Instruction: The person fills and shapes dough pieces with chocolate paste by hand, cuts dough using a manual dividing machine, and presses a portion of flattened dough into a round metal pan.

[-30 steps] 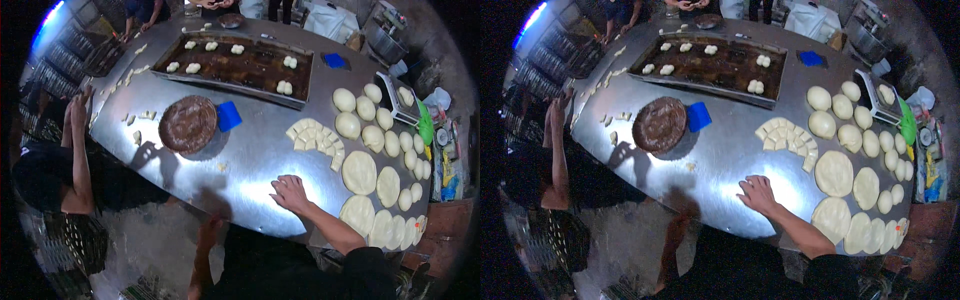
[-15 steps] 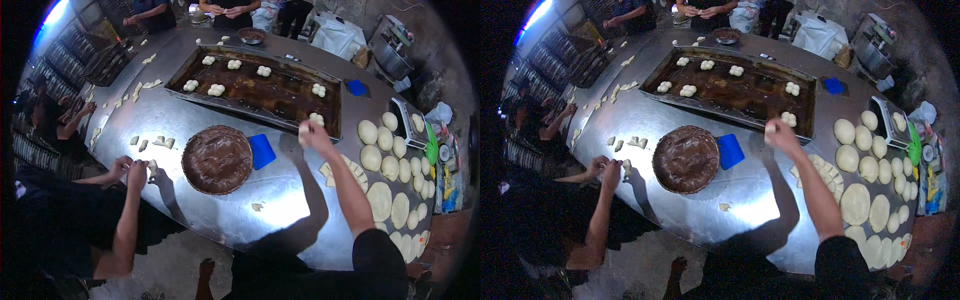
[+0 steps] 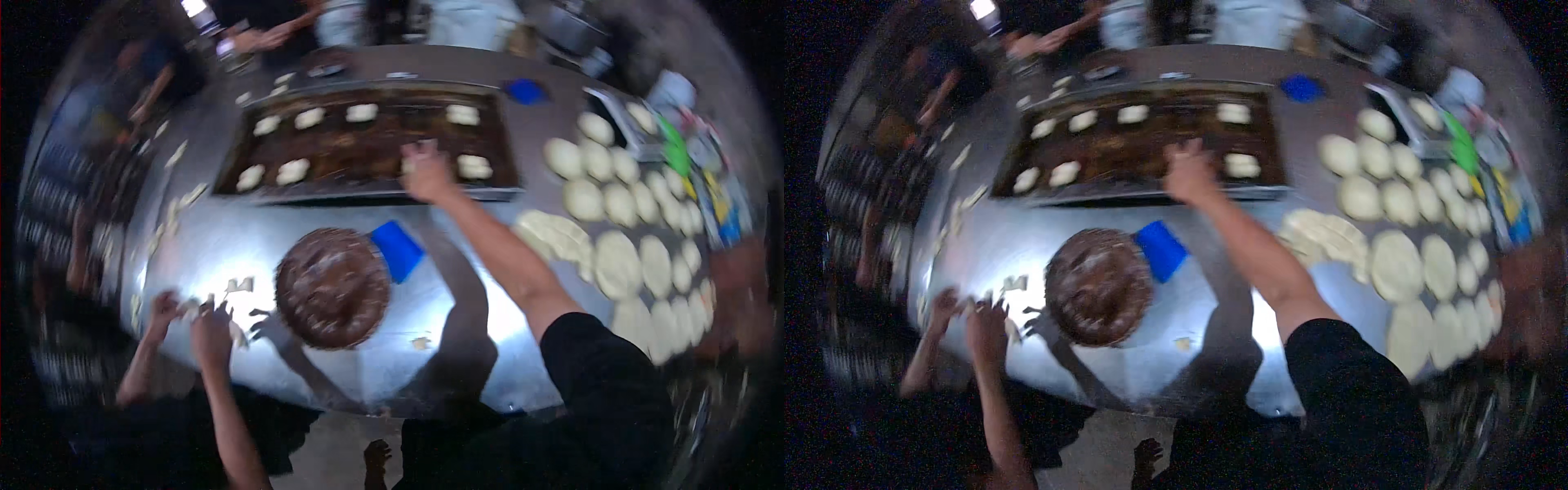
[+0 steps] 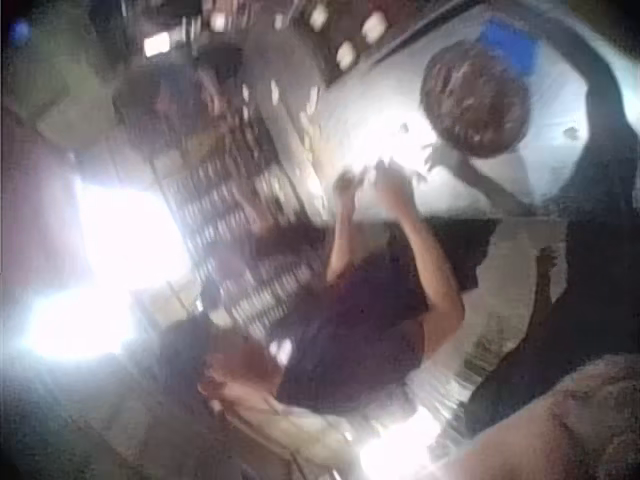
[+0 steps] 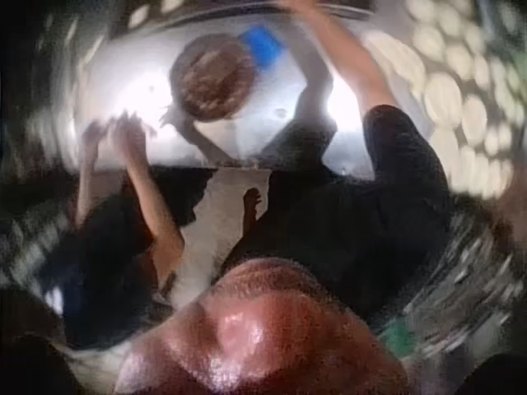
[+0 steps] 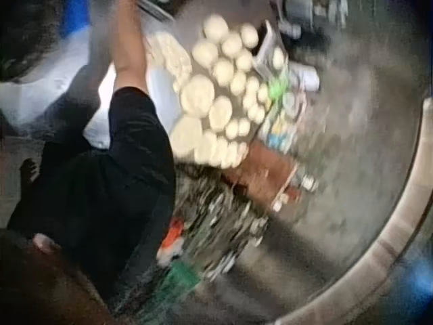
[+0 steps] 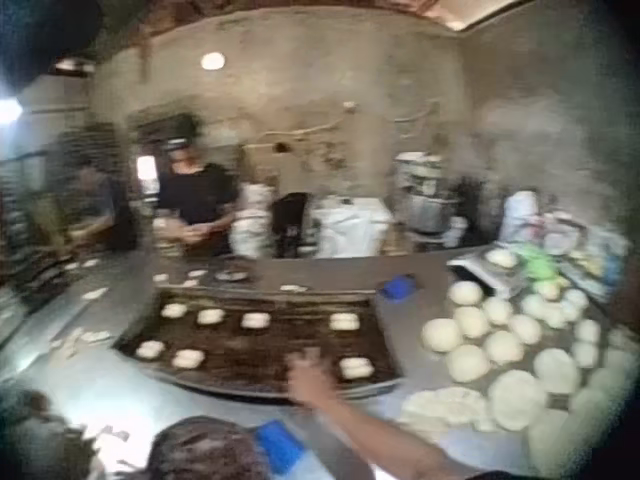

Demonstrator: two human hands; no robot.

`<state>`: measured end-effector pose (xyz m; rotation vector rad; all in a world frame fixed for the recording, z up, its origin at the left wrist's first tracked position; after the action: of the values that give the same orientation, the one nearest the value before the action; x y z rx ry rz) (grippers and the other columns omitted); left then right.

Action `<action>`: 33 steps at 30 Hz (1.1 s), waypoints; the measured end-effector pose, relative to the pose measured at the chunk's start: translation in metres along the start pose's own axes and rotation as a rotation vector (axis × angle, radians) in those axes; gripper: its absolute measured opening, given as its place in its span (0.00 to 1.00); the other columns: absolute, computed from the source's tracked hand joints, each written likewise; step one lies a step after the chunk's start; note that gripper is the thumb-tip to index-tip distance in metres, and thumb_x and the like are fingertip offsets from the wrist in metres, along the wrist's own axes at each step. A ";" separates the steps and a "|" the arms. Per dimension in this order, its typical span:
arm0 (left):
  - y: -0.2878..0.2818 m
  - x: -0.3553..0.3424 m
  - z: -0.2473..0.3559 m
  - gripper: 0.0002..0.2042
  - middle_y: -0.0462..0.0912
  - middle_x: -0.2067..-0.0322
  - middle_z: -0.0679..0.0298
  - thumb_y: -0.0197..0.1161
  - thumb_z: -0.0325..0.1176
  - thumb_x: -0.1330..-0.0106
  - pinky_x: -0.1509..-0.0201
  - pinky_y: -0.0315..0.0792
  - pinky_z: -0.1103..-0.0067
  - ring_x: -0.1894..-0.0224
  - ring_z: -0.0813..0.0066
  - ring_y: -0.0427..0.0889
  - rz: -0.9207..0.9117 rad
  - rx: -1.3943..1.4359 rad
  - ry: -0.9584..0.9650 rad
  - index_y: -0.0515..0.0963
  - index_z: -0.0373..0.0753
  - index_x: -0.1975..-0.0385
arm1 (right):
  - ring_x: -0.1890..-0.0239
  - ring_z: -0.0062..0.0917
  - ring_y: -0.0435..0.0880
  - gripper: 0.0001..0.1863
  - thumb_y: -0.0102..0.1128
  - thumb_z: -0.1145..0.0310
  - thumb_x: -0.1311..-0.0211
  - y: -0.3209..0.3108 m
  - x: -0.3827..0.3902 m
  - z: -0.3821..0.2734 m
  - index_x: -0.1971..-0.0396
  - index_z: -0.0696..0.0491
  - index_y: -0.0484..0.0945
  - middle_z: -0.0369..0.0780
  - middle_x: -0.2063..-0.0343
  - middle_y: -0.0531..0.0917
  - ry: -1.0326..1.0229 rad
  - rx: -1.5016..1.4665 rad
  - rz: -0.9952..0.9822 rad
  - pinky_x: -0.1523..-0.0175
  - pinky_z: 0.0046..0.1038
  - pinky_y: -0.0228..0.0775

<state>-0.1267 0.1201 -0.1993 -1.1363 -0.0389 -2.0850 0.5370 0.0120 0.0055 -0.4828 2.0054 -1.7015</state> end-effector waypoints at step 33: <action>0.752 0.651 -0.240 0.18 0.78 0.59 0.58 0.58 0.37 0.34 0.57 0.77 0.72 0.62 0.66 0.80 -1.843 -0.960 -0.173 0.70 0.36 0.48 | 0.48 0.43 0.77 0.17 0.63 0.69 0.43 -0.339 1.062 0.293 0.52 0.51 0.76 0.47 0.43 0.71 1.240 -0.103 0.600 0.46 0.36 0.73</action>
<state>-0.0416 -0.8938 -0.0980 -2.3587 -0.2776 -3.7694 -0.1931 -0.8643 0.1743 1.3522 2.5526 -1.5817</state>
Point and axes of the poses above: each hand's wrist, its own x-axis away from the middle knuckle, its own y-axis out of the palm, z = x × y, the point moved 1 cm from there along -x, towards the middle knuckle
